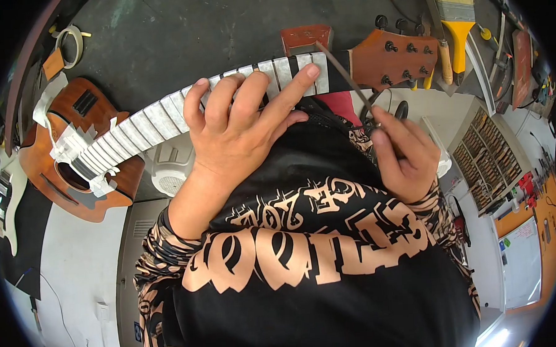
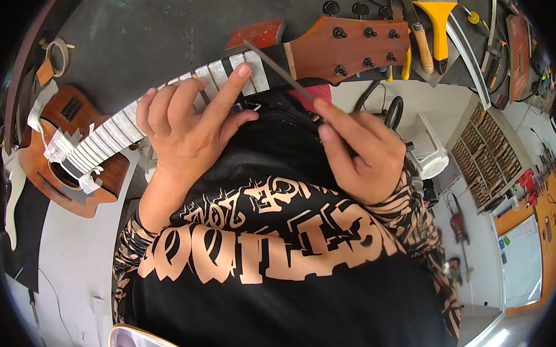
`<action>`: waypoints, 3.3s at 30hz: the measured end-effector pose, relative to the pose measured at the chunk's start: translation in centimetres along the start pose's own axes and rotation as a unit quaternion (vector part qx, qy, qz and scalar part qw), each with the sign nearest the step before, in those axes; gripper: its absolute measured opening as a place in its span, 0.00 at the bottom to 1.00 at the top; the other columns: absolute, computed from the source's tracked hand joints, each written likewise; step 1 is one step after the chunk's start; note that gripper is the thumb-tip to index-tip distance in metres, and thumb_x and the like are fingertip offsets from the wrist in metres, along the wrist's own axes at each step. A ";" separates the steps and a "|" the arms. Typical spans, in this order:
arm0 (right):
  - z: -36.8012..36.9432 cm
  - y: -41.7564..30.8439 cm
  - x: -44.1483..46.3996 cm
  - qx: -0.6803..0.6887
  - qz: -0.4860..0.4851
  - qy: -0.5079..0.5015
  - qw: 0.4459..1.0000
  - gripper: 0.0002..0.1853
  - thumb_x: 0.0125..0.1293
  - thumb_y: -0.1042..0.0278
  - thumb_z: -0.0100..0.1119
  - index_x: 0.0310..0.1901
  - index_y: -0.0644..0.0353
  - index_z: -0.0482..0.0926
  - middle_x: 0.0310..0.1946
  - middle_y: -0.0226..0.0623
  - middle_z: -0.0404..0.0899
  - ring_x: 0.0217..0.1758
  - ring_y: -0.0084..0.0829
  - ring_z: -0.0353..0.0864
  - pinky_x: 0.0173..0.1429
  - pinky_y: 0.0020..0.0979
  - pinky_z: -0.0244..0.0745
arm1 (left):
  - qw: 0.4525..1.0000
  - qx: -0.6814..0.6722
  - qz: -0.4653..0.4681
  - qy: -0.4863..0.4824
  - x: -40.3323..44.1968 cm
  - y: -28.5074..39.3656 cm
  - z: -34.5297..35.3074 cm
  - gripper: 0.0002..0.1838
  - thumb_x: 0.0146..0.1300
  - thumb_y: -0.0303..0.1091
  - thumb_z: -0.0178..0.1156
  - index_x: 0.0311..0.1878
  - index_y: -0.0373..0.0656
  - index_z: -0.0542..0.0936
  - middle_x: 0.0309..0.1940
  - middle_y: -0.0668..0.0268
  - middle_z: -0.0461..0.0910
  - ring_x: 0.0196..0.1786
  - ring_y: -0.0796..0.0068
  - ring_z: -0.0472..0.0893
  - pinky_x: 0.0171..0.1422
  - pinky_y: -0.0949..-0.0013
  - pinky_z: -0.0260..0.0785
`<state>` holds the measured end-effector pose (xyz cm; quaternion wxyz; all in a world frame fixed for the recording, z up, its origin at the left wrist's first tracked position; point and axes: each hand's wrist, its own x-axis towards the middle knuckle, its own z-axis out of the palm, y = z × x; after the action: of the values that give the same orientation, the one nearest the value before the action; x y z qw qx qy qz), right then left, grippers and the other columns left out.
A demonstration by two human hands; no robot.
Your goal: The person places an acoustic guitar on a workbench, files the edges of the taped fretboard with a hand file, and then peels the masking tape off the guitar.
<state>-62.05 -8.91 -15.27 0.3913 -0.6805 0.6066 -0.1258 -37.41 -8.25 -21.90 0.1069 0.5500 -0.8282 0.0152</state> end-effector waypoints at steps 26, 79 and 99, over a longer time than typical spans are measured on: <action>2.4 0.3 -0.8 0.129 -0.014 -0.047 0.990 0.20 0.62 0.82 0.64 0.57 0.61 0.84 0.25 0.36 0.78 0.23 0.24 0.74 0.30 0.25 0.70 | 0.998 -0.033 -0.002 -0.051 -2.6 -2.6 -1.7 0.31 0.52 0.61 0.69 0.61 0.67 0.83 0.53 0.66 0.66 0.60 0.63 0.65 0.67 0.57 0.55; 4.6 -2.9 0.1 0.116 -0.016 -0.020 0.993 0.19 0.61 0.80 0.67 0.55 0.57 0.85 0.24 0.34 0.79 0.21 0.25 0.75 0.27 0.24 0.71 | 0.999 0.005 -0.028 -0.023 -4.0 -3.5 -1.4 0.30 0.53 0.67 0.65 0.61 0.74 0.82 0.53 0.69 0.67 0.61 0.63 0.64 0.68 0.59 0.52; 4.8 -2.6 -0.2 0.189 -0.016 -0.035 0.981 0.19 0.62 0.82 0.66 0.55 0.58 0.85 0.26 0.36 0.80 0.21 0.25 0.73 0.27 0.23 0.68 | 0.997 -0.016 -0.056 -0.044 -5.5 -4.4 -2.4 0.31 0.53 0.64 0.67 0.60 0.67 0.83 0.55 0.65 0.66 0.63 0.58 0.62 0.69 0.56 0.54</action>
<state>-57.10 -7.01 -16.63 0.5319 -0.6077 0.5468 -0.2210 -30.97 -4.64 -21.07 0.0796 0.5941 -0.8000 -0.0287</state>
